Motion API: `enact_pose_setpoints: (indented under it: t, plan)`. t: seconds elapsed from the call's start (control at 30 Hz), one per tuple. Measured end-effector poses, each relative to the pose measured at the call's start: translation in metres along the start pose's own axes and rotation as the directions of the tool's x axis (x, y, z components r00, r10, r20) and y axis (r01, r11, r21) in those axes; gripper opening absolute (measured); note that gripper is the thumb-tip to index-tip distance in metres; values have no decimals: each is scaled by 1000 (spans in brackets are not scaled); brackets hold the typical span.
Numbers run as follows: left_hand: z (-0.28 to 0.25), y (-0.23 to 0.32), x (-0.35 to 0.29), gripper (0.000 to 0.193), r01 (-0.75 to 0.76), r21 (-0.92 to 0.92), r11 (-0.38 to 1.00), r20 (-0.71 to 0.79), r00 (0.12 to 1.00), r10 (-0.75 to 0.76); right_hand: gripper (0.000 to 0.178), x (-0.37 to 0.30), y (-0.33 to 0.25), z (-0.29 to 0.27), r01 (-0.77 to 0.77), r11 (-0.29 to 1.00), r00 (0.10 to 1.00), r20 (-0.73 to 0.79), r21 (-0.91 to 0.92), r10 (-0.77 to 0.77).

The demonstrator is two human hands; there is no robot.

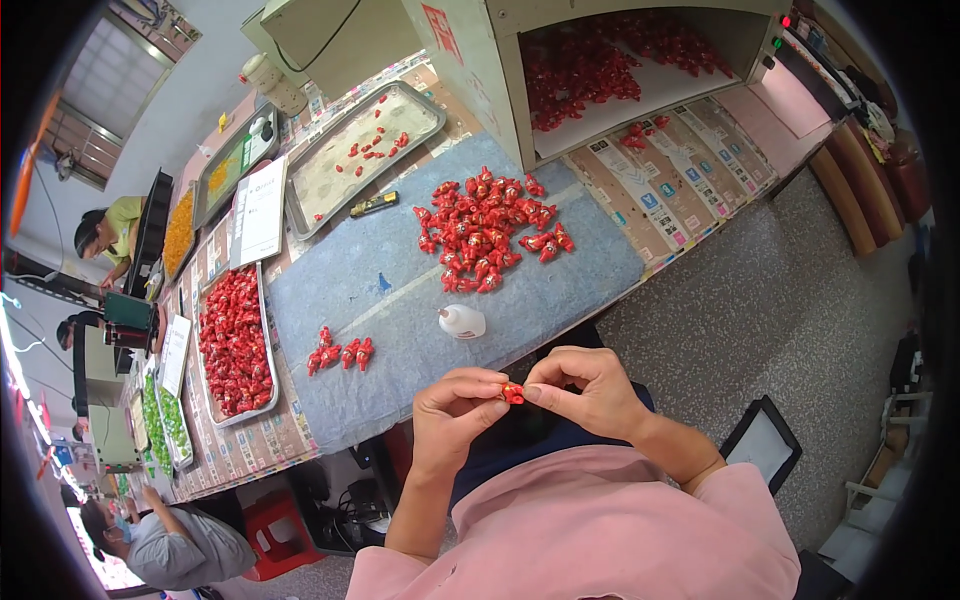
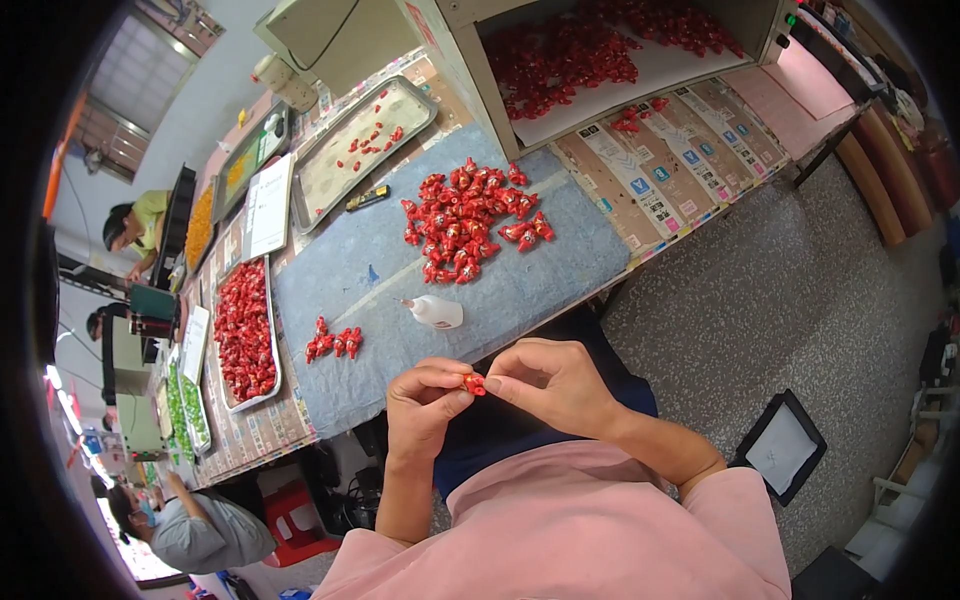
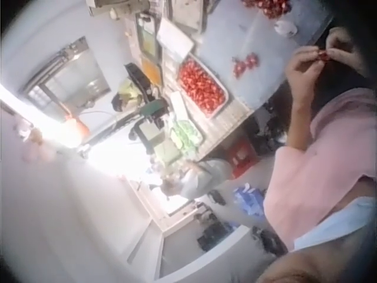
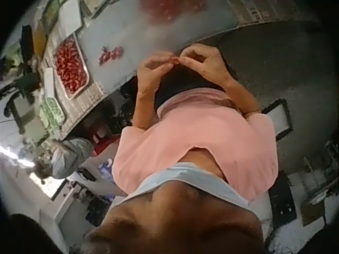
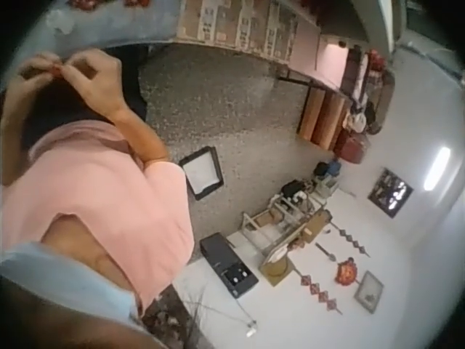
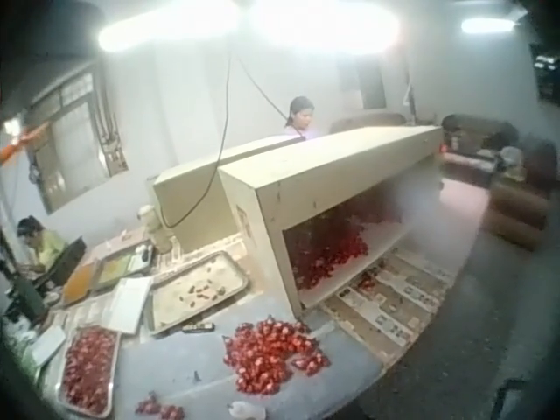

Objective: The person glues small red plastic components together at a workbench using a glue bottle.

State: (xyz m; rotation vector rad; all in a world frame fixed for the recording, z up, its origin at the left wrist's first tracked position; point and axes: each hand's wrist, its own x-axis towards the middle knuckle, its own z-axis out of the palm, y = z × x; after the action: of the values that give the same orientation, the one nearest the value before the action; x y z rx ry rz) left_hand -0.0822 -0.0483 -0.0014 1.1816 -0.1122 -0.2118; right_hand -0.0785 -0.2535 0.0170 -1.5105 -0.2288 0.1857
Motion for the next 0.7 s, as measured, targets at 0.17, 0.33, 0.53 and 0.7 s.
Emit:
enact_pose_setpoints:
  t: [0.17, 0.33, 0.53, 0.7]
  plan:
    - [-2, 4, 1, 18, 10, -47, 999, 4, 1000, -10, 9, 2, -2, 3, 29, 999, 1000, 10, -36, -29]
    - [-1, 6, 3, 20, -2, -70, 998, 19, 1000, 3, 12, 4, -3, 3, 61, 991, 998, 21, -117, -58]
    - [-1, 6, 2, 22, -11, -82, 997, 21, 1000, 13, 11, 4, -2, 2, 84, 989, 996, 16, -122, -83]
    - [-1, 5, 2, 22, 0, -73, 997, 14, 1000, 1, 12, 4, 2, 3, 107, 987, 994, 10, -117, -106]
